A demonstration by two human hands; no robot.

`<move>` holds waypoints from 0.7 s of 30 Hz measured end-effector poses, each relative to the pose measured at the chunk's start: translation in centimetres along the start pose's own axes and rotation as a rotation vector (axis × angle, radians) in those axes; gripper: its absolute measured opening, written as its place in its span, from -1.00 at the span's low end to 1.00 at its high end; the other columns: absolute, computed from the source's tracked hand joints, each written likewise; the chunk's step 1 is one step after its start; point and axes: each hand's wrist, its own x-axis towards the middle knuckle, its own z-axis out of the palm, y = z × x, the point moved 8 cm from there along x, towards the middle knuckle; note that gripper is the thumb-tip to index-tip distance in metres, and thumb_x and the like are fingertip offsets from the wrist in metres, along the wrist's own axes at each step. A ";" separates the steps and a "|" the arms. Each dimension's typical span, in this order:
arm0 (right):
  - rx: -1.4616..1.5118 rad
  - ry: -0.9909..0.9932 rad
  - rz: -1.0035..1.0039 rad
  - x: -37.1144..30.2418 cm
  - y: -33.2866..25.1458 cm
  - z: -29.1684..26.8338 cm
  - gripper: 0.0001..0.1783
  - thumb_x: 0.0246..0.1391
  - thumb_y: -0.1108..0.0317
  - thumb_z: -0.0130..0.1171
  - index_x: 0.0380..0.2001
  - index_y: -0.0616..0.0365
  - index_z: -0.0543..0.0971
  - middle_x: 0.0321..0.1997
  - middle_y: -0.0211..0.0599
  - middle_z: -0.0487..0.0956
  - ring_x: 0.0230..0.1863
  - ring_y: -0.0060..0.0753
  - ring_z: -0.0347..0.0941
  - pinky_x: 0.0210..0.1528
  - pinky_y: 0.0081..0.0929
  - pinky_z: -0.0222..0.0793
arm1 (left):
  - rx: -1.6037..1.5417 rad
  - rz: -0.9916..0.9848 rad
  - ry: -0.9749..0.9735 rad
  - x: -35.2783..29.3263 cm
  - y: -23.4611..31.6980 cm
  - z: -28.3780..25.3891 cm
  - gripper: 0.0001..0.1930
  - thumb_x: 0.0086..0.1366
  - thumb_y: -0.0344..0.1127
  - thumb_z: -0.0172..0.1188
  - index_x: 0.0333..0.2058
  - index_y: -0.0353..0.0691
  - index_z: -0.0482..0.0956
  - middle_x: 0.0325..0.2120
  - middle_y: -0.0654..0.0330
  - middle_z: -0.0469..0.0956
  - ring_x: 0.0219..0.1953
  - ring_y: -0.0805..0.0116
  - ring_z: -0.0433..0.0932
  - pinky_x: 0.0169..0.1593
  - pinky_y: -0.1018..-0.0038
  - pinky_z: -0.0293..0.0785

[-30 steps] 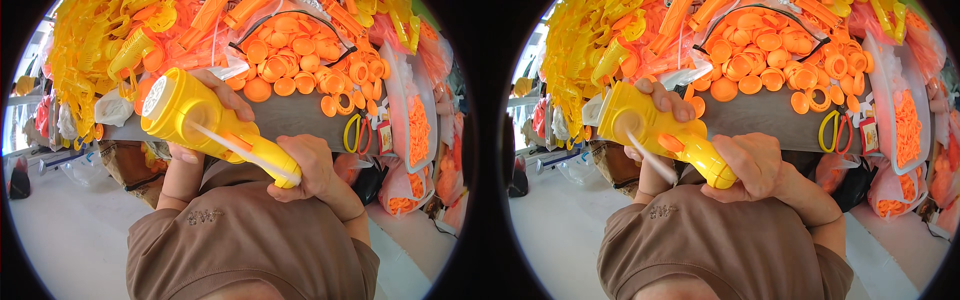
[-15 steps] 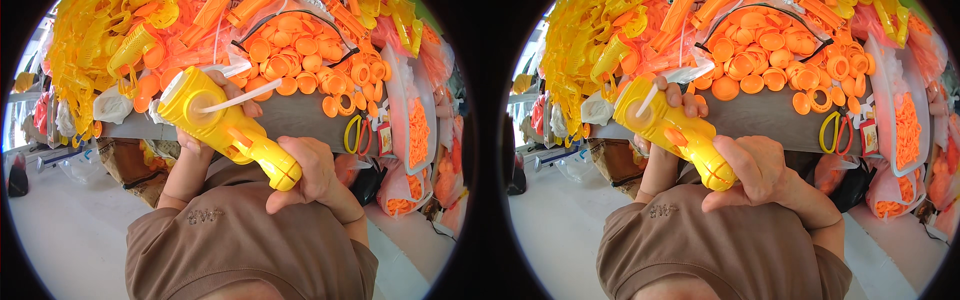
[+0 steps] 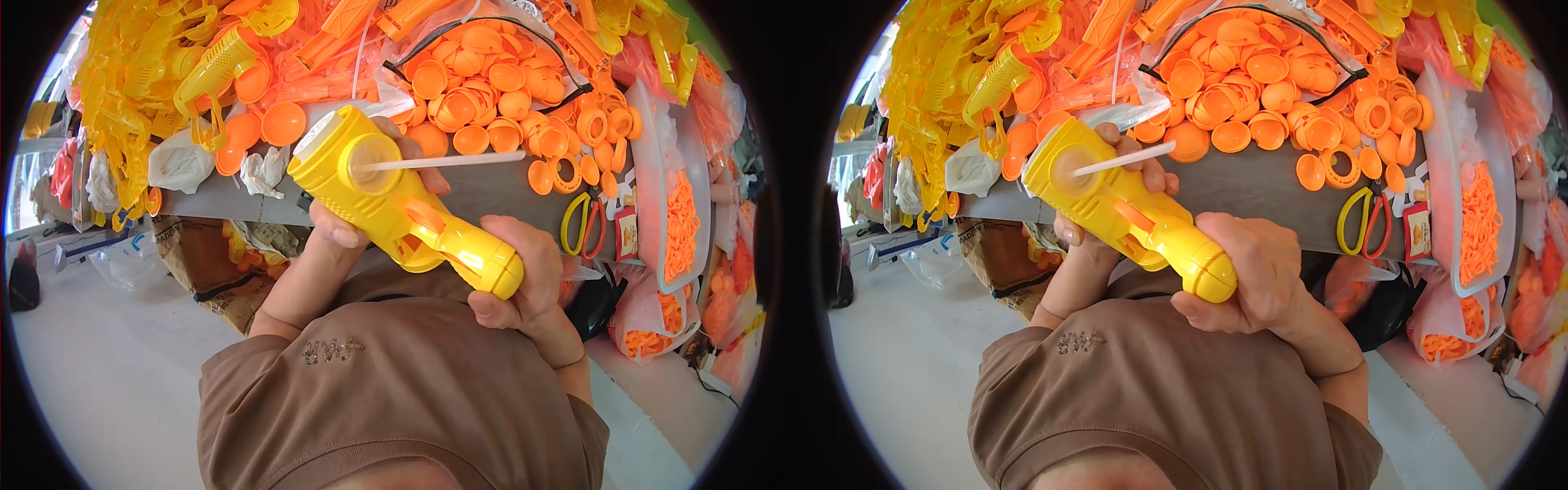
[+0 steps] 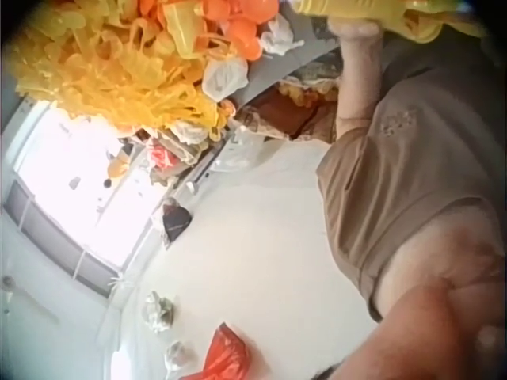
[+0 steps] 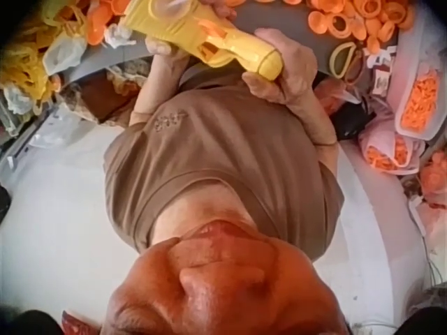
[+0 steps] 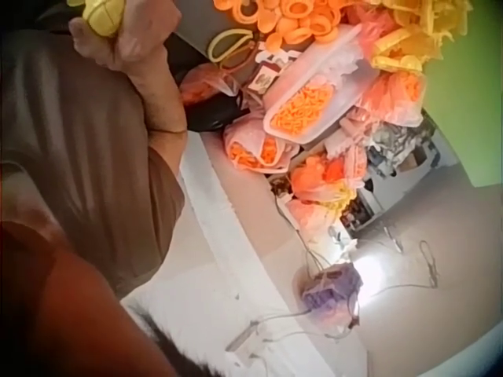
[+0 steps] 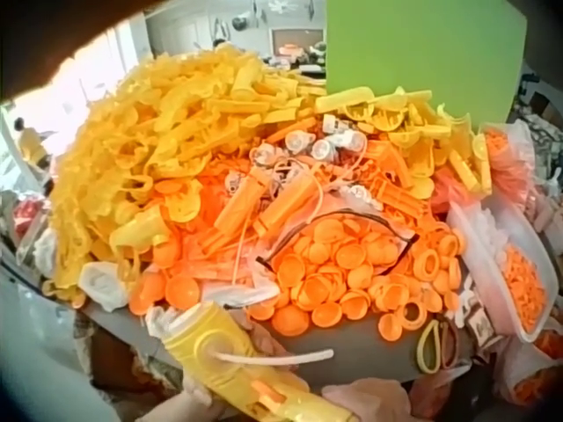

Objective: Assembling the components of a yellow plastic toy gun at a workbench.

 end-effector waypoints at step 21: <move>-0.284 -0.177 0.034 1.5 1.2 0.3 -0.65 -0.21 0.53 0.29 -0.26 0.30 0.47 -0.18 -0.12 0.46 -0.17 -0.09 0.38 -0.13 -0.29 0.33 | 0.326 -0.106 0.402 -1.9 1.7 0.1 -0.17 -0.30 -0.40 0.36 0.07 -0.39 0.27 -0.12 -0.05 0.47 -0.06 0.10 0.48 0.00 0.26 0.44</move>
